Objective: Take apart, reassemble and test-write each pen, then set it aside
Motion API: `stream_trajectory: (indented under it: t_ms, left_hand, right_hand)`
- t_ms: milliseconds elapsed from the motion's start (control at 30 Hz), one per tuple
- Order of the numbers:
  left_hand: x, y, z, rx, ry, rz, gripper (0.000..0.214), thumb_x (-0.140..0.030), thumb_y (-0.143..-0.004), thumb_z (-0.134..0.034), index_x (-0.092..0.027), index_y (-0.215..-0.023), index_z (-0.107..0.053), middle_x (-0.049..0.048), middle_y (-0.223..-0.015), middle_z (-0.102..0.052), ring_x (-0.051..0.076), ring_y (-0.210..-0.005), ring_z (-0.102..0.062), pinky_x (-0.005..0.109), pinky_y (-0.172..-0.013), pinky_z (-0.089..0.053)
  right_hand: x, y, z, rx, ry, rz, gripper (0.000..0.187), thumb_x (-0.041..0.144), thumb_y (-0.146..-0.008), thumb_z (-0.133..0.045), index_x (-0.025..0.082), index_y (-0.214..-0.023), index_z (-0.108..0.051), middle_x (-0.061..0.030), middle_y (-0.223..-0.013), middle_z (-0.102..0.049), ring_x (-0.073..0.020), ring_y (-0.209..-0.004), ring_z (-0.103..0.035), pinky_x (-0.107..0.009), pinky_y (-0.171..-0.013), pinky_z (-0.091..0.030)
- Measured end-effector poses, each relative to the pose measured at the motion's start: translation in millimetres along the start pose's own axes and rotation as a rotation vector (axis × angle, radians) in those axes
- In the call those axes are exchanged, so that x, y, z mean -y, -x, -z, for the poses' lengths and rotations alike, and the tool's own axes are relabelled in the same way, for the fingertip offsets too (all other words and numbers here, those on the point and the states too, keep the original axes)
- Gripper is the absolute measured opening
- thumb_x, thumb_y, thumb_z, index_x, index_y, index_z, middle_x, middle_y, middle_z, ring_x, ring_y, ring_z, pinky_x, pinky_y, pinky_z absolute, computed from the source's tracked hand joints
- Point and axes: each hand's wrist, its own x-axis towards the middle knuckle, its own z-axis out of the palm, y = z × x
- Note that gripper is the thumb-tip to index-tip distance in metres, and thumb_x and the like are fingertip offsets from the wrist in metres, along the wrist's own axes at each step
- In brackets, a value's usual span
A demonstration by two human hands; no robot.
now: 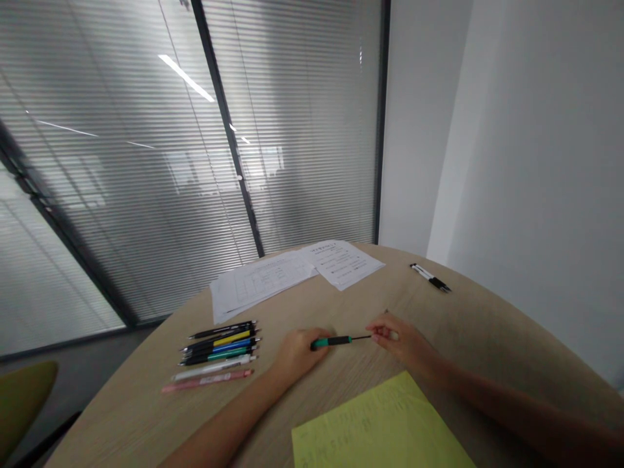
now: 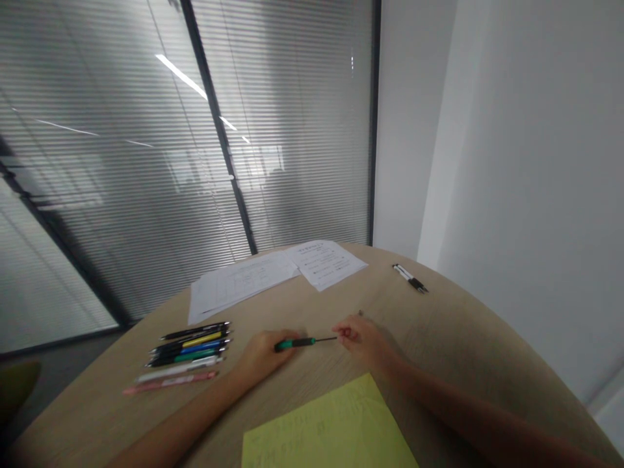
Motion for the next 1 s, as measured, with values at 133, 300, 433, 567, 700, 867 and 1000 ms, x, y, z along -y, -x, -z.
stream_trajectory:
  t_ms: [133,300,433,567,700,867,1000]
  left_hand:
    - [4,-1,-2.1,0.028,0.0,-0.077,0.027,-0.015,-0.071,-0.045,-0.02,-0.089,-0.065,0.0003,-0.076,-0.068,0.013,-0.068,-0.061,0.019,-0.062,-0.041]
    - [3,0,-2.3,0.05,0.004,-0.13,0.028,-0.015,-0.072,-0.043,-0.019,-0.09,-0.064,0.0011,-0.078,-0.068,0.013,-0.07,-0.061,0.019,-0.065,-0.042]
    - [-1,1,0.4,0.059,-0.006,-0.098,0.029,-0.013,-0.072,-0.041,-0.018,-0.09,-0.064,0.0027,-0.077,-0.068,0.014,-0.072,-0.062,0.02,-0.066,-0.042]
    - [0,1,-0.1,0.038,0.006,-0.078,0.032,-0.01,-0.07,-0.041,-0.018,-0.089,-0.064,0.0029,-0.079,-0.068,0.015,-0.074,-0.062,0.021,-0.067,-0.042]
    - [4,1,-1.6,0.006,0.024,-0.045,0.032,-0.01,-0.069,-0.041,-0.019,-0.089,-0.064,0.0022,-0.081,-0.068,0.015,-0.074,-0.061,0.021,-0.068,-0.041]
    - [1,0,1.4,-0.059,0.035,0.052,0.026,-0.013,-0.07,-0.044,-0.016,-0.086,-0.065,0.0021,-0.073,-0.066,0.014,-0.067,-0.059,0.02,-0.061,-0.039]
    - [-2,-2,3.2,-0.121,-0.032,0.185,0.02,-0.017,-0.071,-0.045,-0.016,-0.076,-0.064,-0.0009,-0.062,-0.061,0.013,-0.058,-0.055,0.019,-0.054,-0.035]
  right_hand:
    - [0,0,-1,0.041,0.018,0.001,0.015,0.018,-0.073,-0.05,0.019,-0.082,-0.062,-0.0034,-0.074,-0.063,-0.0124,-0.062,-0.056,-0.023,-0.058,-0.046]
    - [-2,0,-1,0.058,0.148,0.096,0.014,0.016,-0.075,-0.05,0.017,-0.083,-0.063,-0.0046,-0.075,-0.063,-0.0142,-0.069,-0.057,-0.024,-0.062,-0.045]
    - [0,2,1,0.068,0.312,0.22,0.012,0.015,-0.077,-0.051,0.018,-0.077,-0.062,-0.0046,-0.074,-0.062,-0.0165,-0.076,-0.055,-0.028,-0.07,-0.044]
    - [7,3,3,0.049,0.452,0.254,0.011,0.016,-0.078,-0.05,0.018,-0.073,-0.06,-0.0039,-0.073,-0.06,-0.0172,-0.075,-0.053,-0.031,-0.073,-0.042]
    - [4,2,5,0.009,0.532,0.228,0.012,0.014,-0.078,-0.048,0.018,-0.071,-0.057,-0.0047,-0.074,-0.058,-0.0179,-0.074,-0.052,-0.031,-0.071,-0.041]
    - [-13,-6,14,-0.113,0.567,0.13,0.011,0.014,-0.076,-0.048,0.018,-0.069,-0.055,-0.0052,-0.073,-0.057,-0.0186,-0.074,-0.051,-0.03,-0.07,-0.041]
    - [-18,-13,19,-0.159,0.641,0.032,0.011,0.016,-0.075,-0.049,0.018,-0.065,-0.054,-0.0045,-0.071,-0.056,-0.0177,-0.072,-0.051,-0.029,-0.07,-0.039]
